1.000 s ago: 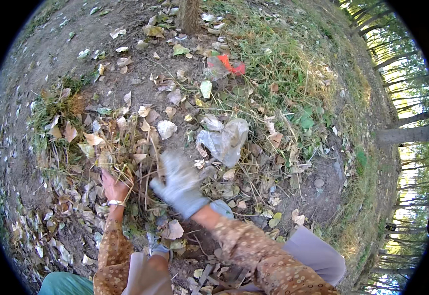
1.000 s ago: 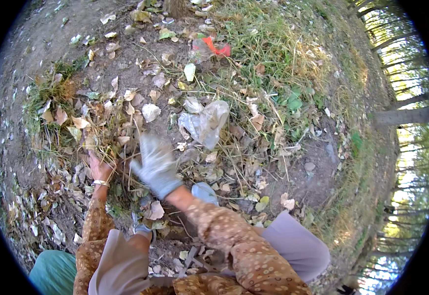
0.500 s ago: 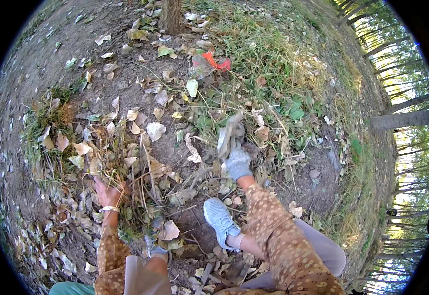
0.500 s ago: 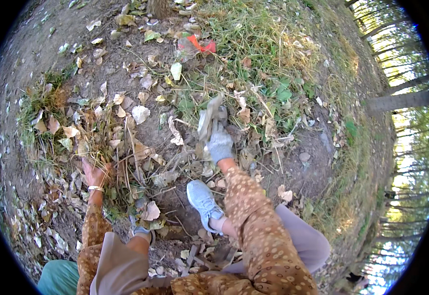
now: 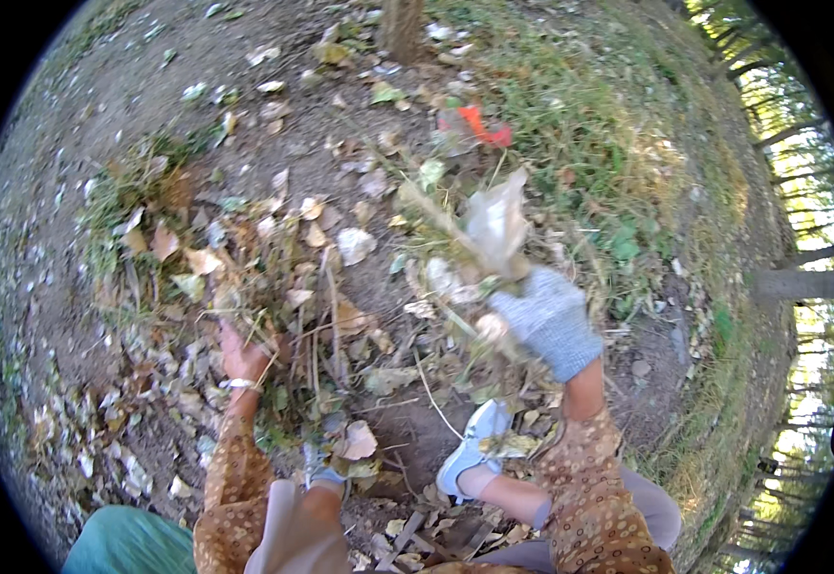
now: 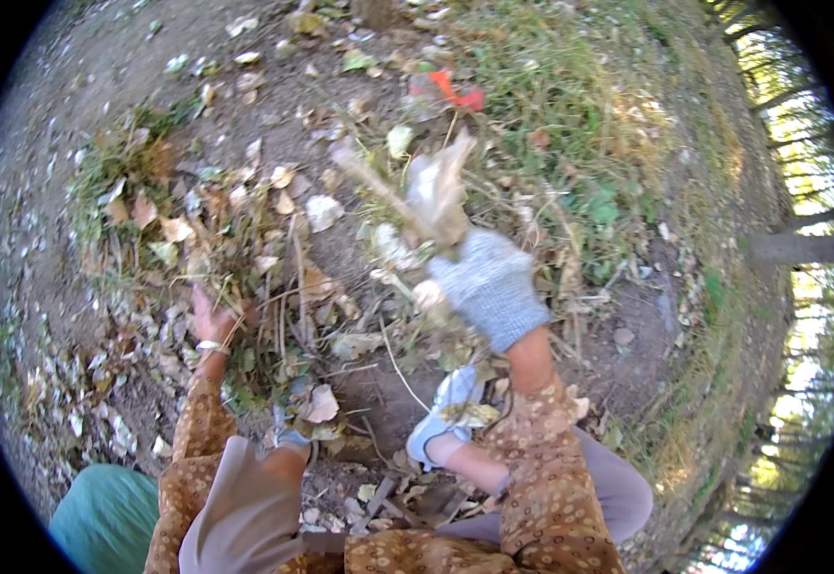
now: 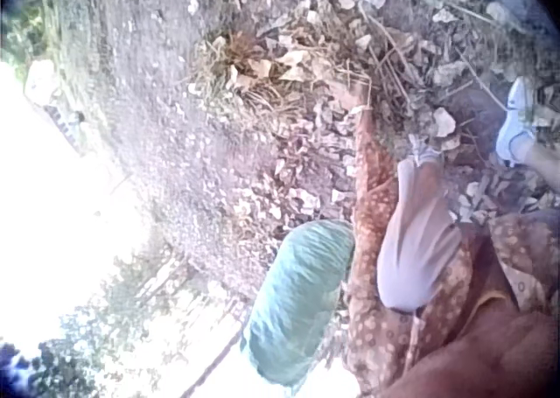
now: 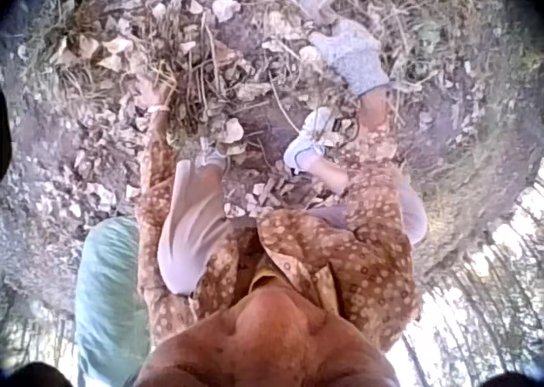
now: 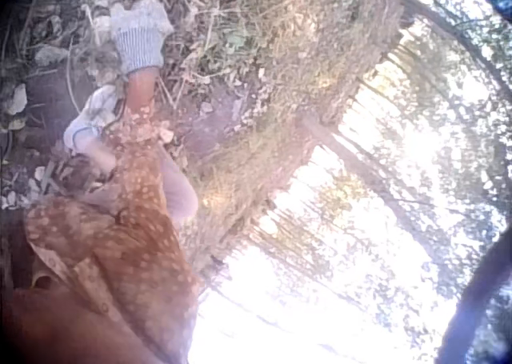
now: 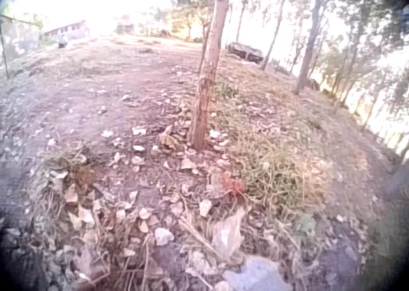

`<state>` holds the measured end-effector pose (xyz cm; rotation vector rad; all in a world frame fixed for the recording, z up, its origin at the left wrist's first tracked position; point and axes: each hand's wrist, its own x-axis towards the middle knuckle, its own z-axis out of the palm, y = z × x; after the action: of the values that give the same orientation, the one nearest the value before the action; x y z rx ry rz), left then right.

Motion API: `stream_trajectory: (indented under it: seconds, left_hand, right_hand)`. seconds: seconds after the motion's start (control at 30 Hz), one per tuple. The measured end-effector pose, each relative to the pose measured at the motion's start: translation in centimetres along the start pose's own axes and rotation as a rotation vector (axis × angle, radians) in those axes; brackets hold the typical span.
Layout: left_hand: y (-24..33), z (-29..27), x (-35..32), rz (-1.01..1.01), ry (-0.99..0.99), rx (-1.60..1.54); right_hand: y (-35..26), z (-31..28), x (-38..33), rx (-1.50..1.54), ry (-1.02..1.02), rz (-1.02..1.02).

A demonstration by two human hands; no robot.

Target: The person sits on the ground and gathers dry leaves, grass, and small twigs by hand. They repeatedly pick up handfuls of debris and place them into a green sack positioned nearby.

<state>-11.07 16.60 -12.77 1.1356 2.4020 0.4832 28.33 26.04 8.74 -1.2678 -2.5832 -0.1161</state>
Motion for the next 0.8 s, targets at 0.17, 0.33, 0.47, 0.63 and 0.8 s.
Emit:
stream_trajectory:
  seconds: [0.17, 0.33, 0.47, 0.63, 0.8]
  left_hand:
    - [0.5, -0.2, -0.3, 0.016, -0.042, 0.0]
    - [-1.6, 0.4, 0.3, 0.02, -0.037, 0.137]
    - [-0.1, 0.1, 0.7, 0.005, -0.084, 0.117]
    - [-2.0, 1.0, 1.1, 0.189, -0.031, -0.089]
    - [-1.8, 1.1, 0.6, 0.126, 0.045, 0.039]
  right_hand:
    - [-9.3, 12.1, 1.2, 0.846, -0.858, 0.654]
    - [-8.1, 18.1, -2.3, 0.84, -0.575, 1.161]
    - [-6.1, 19.8, -4.7, 0.281, -0.161, 1.048]
    - [-6.3, 22.6, -7.6, -0.114, -0.185, 0.89]
    - [-12.4, 21.4, -5.7, 0.37, -0.121, 0.817]
